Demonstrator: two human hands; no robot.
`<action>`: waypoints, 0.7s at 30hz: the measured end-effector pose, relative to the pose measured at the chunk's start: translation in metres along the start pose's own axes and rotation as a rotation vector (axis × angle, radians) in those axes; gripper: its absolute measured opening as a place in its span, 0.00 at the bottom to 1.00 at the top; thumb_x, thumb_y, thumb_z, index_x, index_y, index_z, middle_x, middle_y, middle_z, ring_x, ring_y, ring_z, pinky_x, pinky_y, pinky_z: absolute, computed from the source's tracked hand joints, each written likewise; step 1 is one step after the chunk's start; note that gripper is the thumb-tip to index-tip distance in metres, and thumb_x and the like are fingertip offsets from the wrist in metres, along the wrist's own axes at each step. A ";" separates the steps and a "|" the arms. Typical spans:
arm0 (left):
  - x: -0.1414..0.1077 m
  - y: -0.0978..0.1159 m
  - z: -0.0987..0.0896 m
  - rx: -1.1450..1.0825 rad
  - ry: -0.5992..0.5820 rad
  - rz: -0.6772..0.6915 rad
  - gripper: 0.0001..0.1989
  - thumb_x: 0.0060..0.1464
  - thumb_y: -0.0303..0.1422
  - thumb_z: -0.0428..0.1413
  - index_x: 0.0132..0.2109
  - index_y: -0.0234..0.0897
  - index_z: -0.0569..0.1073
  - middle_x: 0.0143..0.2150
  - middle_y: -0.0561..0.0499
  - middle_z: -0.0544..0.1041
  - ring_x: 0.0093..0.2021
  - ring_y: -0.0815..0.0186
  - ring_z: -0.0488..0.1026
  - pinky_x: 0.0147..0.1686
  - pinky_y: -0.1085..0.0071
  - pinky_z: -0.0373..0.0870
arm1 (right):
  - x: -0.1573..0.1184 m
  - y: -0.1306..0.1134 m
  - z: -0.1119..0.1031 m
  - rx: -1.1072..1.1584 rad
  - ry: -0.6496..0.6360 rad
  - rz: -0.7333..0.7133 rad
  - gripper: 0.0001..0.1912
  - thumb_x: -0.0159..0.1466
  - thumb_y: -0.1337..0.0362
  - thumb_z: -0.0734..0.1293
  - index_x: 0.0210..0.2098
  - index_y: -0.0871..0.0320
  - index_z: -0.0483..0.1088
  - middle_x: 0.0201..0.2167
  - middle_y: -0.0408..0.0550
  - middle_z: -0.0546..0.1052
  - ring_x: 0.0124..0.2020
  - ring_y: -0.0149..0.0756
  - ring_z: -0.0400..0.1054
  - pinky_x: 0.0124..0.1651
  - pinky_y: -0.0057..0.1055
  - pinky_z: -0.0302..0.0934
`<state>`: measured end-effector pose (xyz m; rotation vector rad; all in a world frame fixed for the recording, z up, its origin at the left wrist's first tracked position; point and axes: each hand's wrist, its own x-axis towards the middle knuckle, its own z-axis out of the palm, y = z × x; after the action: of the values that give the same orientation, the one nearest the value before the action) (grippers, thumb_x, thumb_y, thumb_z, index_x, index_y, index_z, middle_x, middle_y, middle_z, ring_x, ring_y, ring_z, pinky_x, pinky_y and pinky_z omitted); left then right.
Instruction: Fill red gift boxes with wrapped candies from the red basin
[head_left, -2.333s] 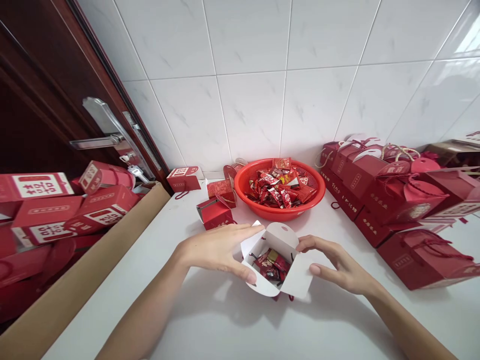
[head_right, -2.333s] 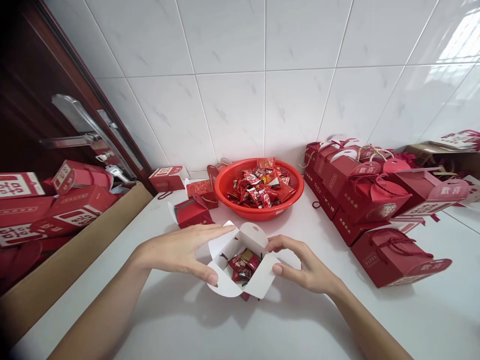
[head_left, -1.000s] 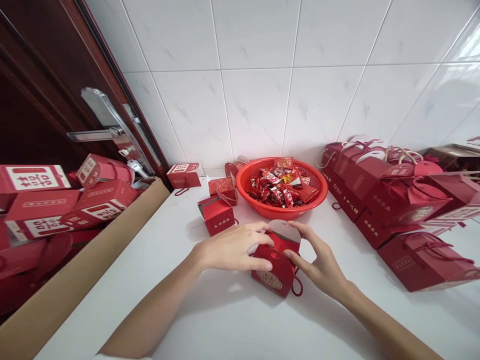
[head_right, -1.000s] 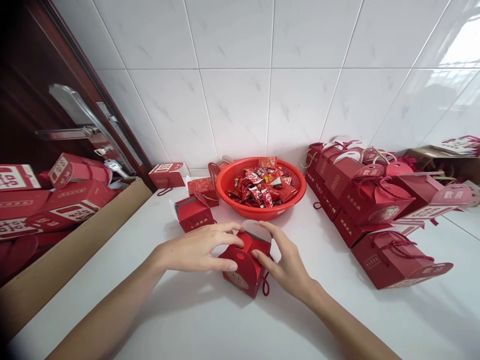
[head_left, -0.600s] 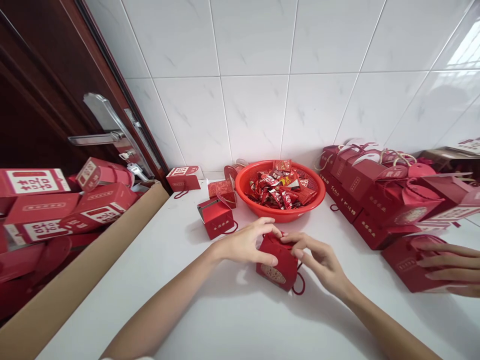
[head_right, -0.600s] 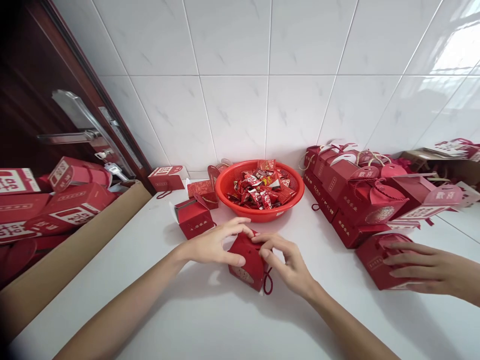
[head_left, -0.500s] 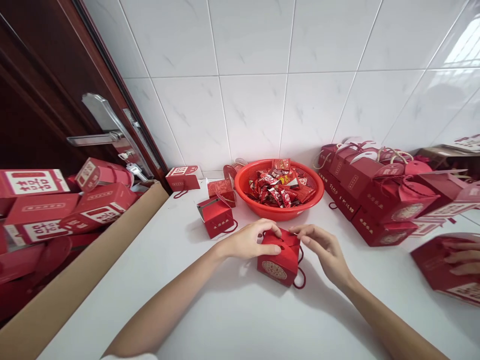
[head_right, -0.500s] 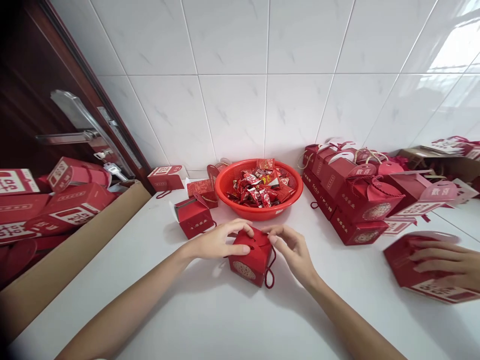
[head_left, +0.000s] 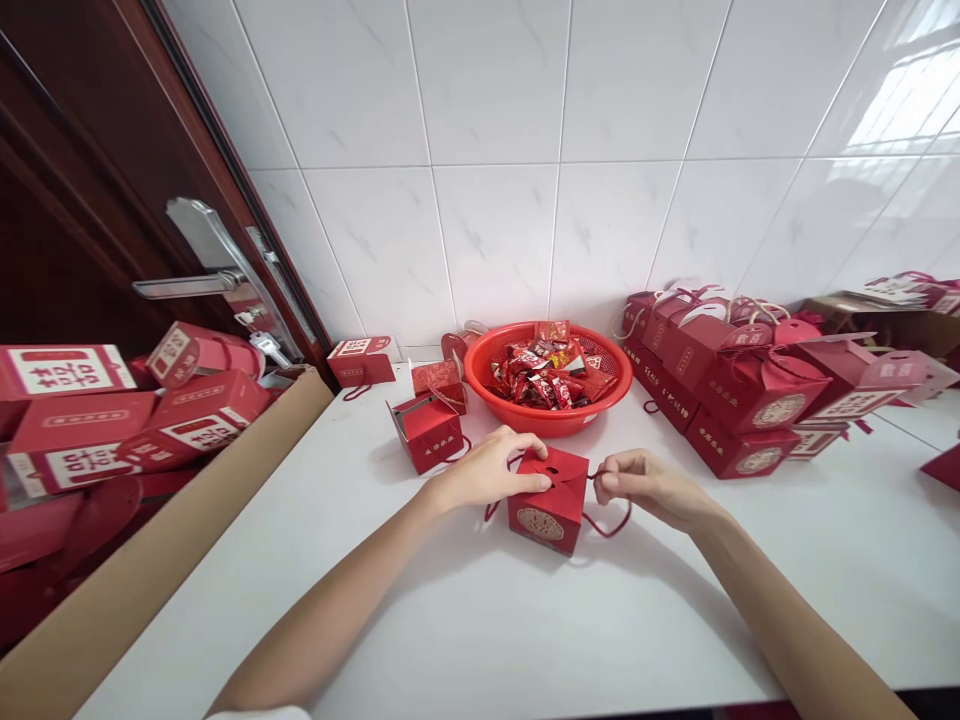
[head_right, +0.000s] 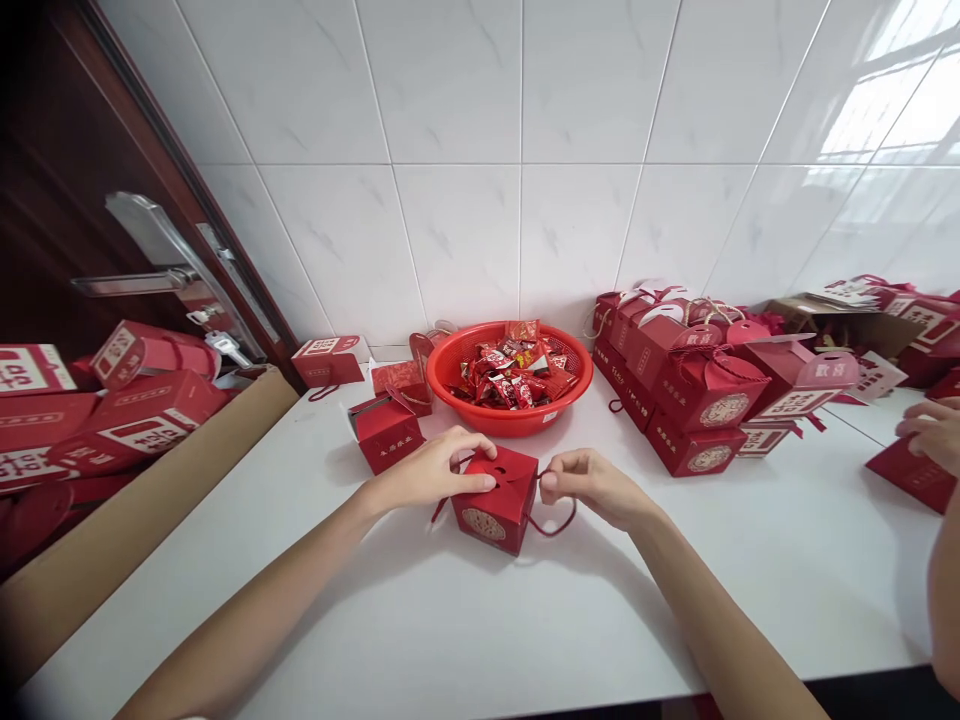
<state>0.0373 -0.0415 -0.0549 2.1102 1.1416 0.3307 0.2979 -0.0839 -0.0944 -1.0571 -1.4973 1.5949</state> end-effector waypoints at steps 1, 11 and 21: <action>0.000 0.000 0.001 -0.006 0.024 0.000 0.23 0.50 0.48 0.63 0.49 0.42 0.78 0.47 0.48 0.72 0.45 0.58 0.72 0.51 0.62 0.69 | -0.002 -0.005 -0.001 0.041 0.043 -0.038 0.23 0.55 0.46 0.75 0.22 0.57 0.67 0.24 0.44 0.74 0.28 0.32 0.65 0.38 0.33 0.62; 0.001 0.044 -0.014 -0.605 0.104 0.096 0.23 0.52 0.35 0.64 0.55 0.37 0.73 0.51 0.45 0.77 0.48 0.58 0.76 0.51 0.59 0.72 | -0.007 -0.061 0.011 -0.030 0.245 -0.244 0.19 0.56 0.50 0.75 0.37 0.58 0.73 0.31 0.47 0.77 0.34 0.37 0.71 0.44 0.38 0.67; 0.006 0.113 -0.006 -0.617 -0.078 0.388 0.22 0.59 0.36 0.61 0.58 0.36 0.71 0.60 0.42 0.72 0.62 0.54 0.68 0.63 0.56 0.64 | -0.006 -0.072 0.032 -0.299 0.532 -0.376 0.16 0.57 0.51 0.73 0.28 0.58 0.70 0.28 0.46 0.77 0.31 0.37 0.71 0.33 0.32 0.66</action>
<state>0.1083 -0.0748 0.0262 1.7474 0.4816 0.6771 0.2681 -0.0968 -0.0227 -1.1622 -1.4692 0.7672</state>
